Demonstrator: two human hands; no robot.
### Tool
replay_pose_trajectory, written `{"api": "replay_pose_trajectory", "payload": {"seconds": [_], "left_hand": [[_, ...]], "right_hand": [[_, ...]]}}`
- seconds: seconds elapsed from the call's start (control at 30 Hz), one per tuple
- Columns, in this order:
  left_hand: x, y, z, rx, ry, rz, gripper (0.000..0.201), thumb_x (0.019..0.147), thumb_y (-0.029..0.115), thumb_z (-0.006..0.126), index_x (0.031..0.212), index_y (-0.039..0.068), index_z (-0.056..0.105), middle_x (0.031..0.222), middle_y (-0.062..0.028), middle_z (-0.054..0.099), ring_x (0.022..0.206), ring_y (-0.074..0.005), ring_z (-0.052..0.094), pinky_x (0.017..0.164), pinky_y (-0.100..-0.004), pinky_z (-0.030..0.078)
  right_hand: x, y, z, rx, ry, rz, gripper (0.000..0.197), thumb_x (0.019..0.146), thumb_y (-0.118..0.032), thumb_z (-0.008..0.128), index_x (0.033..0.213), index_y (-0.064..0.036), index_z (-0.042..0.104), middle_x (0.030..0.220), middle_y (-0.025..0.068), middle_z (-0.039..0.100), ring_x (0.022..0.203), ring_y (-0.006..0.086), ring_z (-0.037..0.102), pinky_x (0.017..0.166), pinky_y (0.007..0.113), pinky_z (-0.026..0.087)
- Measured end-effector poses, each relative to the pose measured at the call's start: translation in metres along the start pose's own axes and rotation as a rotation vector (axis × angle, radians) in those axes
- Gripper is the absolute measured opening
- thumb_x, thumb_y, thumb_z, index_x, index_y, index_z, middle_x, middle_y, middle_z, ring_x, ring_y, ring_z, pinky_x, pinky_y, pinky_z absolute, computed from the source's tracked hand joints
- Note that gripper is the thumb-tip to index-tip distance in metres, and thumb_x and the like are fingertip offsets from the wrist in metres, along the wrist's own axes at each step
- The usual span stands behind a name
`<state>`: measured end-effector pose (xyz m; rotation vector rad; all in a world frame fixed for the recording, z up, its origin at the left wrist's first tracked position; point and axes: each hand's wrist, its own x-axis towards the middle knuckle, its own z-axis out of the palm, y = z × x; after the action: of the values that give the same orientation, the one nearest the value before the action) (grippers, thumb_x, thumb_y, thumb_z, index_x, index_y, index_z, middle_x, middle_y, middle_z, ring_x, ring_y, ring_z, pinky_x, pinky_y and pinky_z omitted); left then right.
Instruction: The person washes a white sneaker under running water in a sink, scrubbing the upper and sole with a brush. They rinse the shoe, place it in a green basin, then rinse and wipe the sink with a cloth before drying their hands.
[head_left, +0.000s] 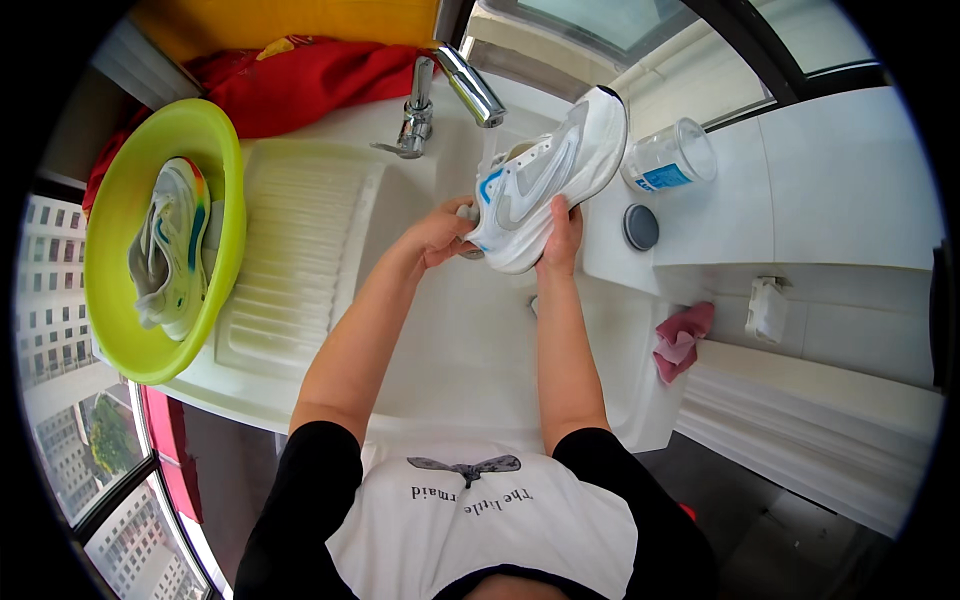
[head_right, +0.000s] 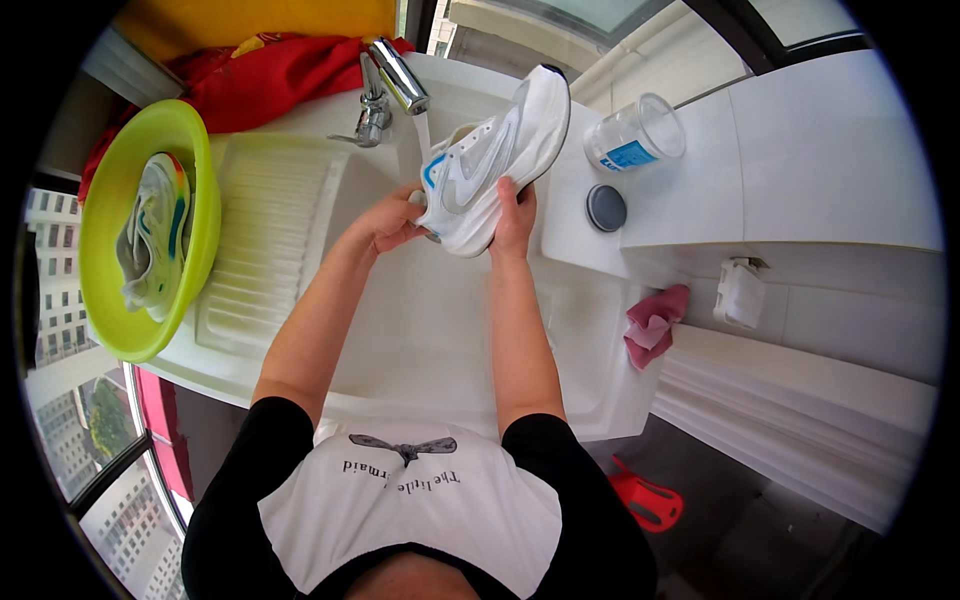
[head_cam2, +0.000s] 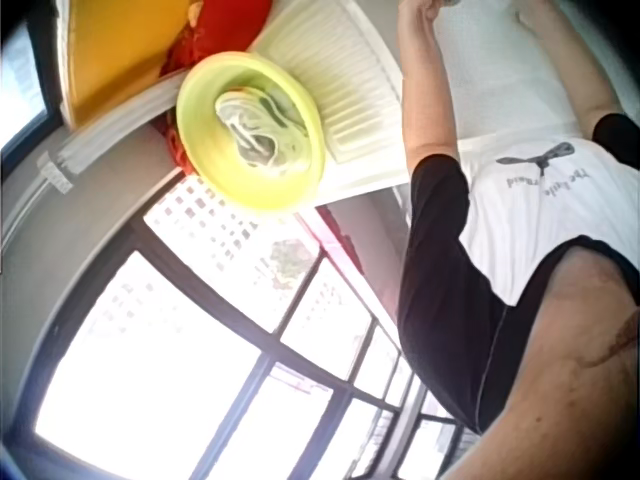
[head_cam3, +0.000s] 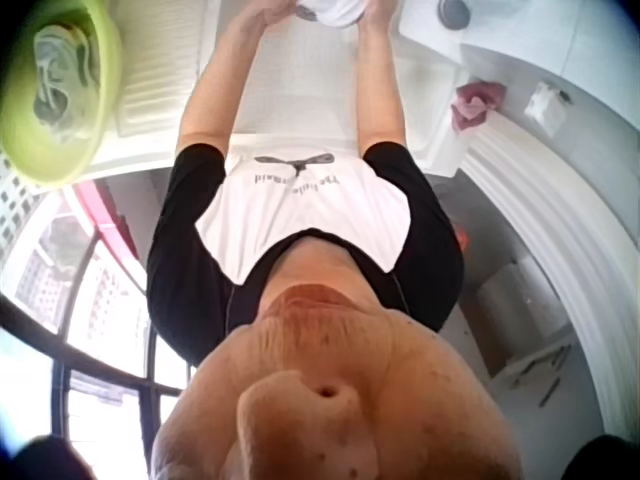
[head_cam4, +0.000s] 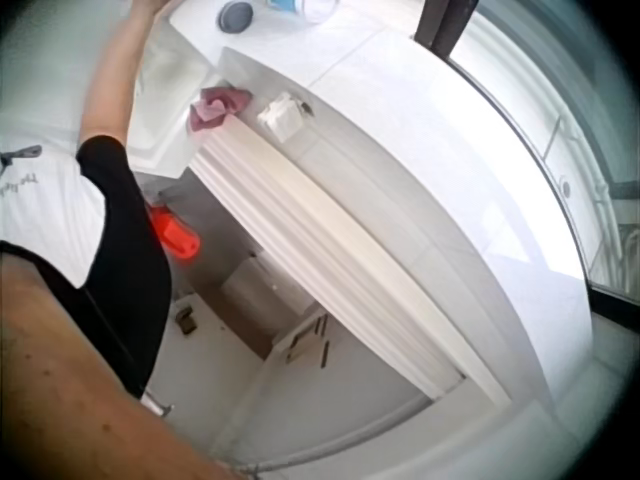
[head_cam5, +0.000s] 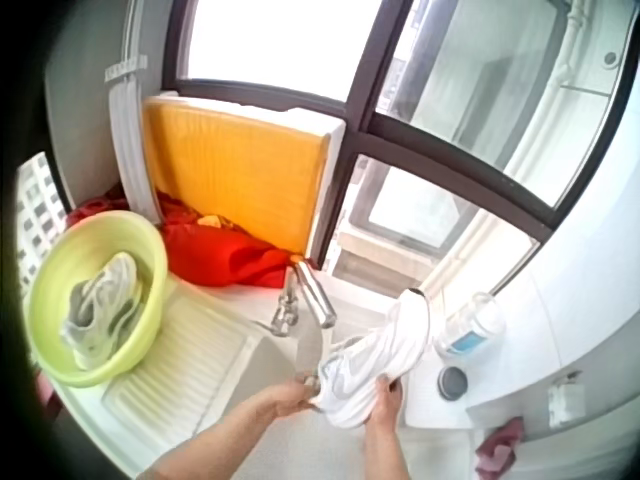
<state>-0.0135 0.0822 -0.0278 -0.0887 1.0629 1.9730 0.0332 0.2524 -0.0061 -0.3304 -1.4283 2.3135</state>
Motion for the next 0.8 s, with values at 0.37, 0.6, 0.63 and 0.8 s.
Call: {"api": "replay_pose_trajectory", "payload": {"seconds": [0.37, 0.6, 0.63, 0.8], "left_hand": [[0.014, 0.040, 0.011, 1.035, 0.360, -0.096, 0.032, 0.081, 0.013, 0.055, 0.108, -0.001, 0.060, 0.092, -0.0202, 0.065, 0.084, -0.0269, 0.065, 0.059, -0.0331, 0.053], [-0.008, 0.018, 0.004, 0.871, 0.325, 0.792, 0.026, 0.078, 0.019, 0.061, 0.097, 0.002, 0.062, 0.089, -0.0137, 0.062, 0.088, -0.0296, 0.056, 0.083, -0.0370, 0.045], [-0.017, 0.025, 0.007, 1.002, 0.265, 0.903, 0.028, 0.078, 0.022, 0.062, 0.097, 0.001, 0.062, 0.089, -0.0130, 0.061, 0.089, -0.0299, 0.054, 0.085, -0.0371, 0.043], [-0.025, 0.037, 0.006, 1.169, -0.126, 0.817, 0.021, 0.077, 0.021, 0.066, 0.080, 0.002, 0.057, 0.076, -0.0154, 0.057, 0.079, -0.0348, 0.054, 0.068, -0.0431, 0.042]], "right_hand": [[0.007, -0.006, 0.017, -0.010, -0.078, 0.025, 0.067, 0.076, -0.026, 0.074, 0.128, 0.0000, 0.041, 0.122, 0.0098, 0.050, 0.111, 0.0193, 0.048, 0.097, 0.033, 0.037], [0.022, -0.002, 0.008, 0.046, -0.070, 0.027, 0.071, 0.083, -0.037, 0.065, 0.133, 0.0022, 0.034, 0.127, 0.0122, 0.048, 0.115, 0.0243, 0.048, 0.098, 0.036, 0.040], [0.023, 0.001, 0.010, 0.053, -0.065, 0.035, 0.070, 0.084, -0.037, 0.063, 0.134, 0.0023, 0.033, 0.127, 0.0124, 0.048, 0.115, 0.0246, 0.049, 0.098, 0.037, 0.040], [0.018, 0.005, 0.001, 0.102, -0.115, 0.121, 0.064, 0.086, -0.037, 0.060, 0.132, 0.0017, 0.037, 0.127, 0.0136, 0.049, 0.116, 0.0258, 0.049, 0.099, 0.038, 0.040]]}}
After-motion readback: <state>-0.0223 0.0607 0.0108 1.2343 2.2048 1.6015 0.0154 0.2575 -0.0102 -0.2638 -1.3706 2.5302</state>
